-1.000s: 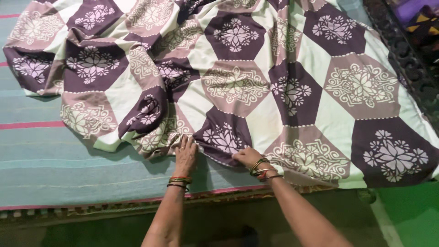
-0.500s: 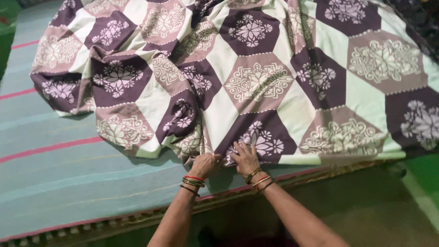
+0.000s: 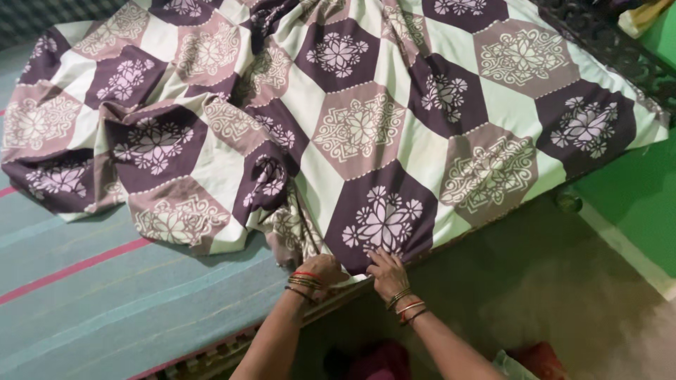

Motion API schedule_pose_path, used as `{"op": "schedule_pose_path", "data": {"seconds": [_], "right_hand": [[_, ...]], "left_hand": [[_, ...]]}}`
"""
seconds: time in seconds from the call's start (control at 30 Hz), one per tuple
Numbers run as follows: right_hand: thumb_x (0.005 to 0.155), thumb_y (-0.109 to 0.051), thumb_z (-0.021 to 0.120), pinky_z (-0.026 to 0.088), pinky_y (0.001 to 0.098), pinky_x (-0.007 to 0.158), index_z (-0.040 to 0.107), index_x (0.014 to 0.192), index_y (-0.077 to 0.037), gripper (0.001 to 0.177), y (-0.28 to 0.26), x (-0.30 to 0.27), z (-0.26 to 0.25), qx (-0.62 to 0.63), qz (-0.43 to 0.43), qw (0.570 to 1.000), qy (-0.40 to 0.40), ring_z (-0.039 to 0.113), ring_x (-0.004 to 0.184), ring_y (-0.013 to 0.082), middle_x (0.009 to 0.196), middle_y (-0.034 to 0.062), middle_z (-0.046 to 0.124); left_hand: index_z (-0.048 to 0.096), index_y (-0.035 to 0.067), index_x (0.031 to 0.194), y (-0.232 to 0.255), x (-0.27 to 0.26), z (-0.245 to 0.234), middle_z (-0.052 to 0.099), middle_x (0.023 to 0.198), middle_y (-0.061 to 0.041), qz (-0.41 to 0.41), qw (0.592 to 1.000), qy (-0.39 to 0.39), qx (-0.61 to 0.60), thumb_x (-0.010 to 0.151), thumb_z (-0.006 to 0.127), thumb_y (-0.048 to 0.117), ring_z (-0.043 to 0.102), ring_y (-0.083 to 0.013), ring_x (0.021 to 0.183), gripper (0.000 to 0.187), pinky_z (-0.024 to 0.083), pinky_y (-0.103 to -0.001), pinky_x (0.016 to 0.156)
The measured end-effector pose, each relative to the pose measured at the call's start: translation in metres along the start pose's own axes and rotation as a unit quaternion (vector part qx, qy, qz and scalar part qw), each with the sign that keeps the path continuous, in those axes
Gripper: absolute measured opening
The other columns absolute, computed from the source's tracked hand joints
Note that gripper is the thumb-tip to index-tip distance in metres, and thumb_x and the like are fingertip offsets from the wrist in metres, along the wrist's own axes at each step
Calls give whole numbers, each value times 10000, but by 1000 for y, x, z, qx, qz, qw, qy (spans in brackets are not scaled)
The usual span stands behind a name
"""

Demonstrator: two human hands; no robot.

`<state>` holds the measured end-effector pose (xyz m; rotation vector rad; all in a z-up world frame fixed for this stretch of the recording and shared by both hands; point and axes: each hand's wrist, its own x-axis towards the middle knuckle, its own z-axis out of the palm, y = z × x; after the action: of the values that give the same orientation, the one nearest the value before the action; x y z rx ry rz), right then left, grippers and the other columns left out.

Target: The person spreads a patterned bedsheet over a mattress on a bed frame. They smooth the fabric with both hands, pull the edges over the sides, and adjust the corners to lay flat across the surface.

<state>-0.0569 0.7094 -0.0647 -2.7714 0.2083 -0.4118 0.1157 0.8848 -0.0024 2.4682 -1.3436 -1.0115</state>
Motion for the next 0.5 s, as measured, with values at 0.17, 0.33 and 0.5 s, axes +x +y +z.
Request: {"op": "schedule_pose_path", "data": {"seconds": [0.17, 0.33, 0.5], "right_hand": [[783, -22, 603, 444, 454, 1087, 757, 899, -100, 207, -13, 4, -8, 13, 65, 996, -67, 589, 1294, 259, 1271, 68, 685], [767, -35, 595, 473, 470, 1050, 739, 1046, -28, 315, -39, 38, 3, 49, 3, 999, -16, 582, 1250, 364, 1303, 197, 647], [878, -121, 591, 484, 455, 1088, 688, 1175, -35, 324, -88, 74, 16, 107, 0, 993, -53, 579, 1266, 388, 1350, 220, 621]], "left_hand": [[747, 145, 949, -1, 15, 24, 735, 894, -161, 25, 971, 230, -56, 863, 667, 247, 716, -375, 882, 155, 570, -492, 752], [714, 147, 926, -28, 12, 3, 674, 943, -140, 17, 877, 477, -54, 889, 674, 204, 685, -364, 868, 79, 551, -485, 738], [690, 195, 1124, -92, -23, -30, 624, 1223, -141, -40, 876, 480, -12, 876, 673, 190, 632, -364, 1096, 249, 528, -480, 884]]}}
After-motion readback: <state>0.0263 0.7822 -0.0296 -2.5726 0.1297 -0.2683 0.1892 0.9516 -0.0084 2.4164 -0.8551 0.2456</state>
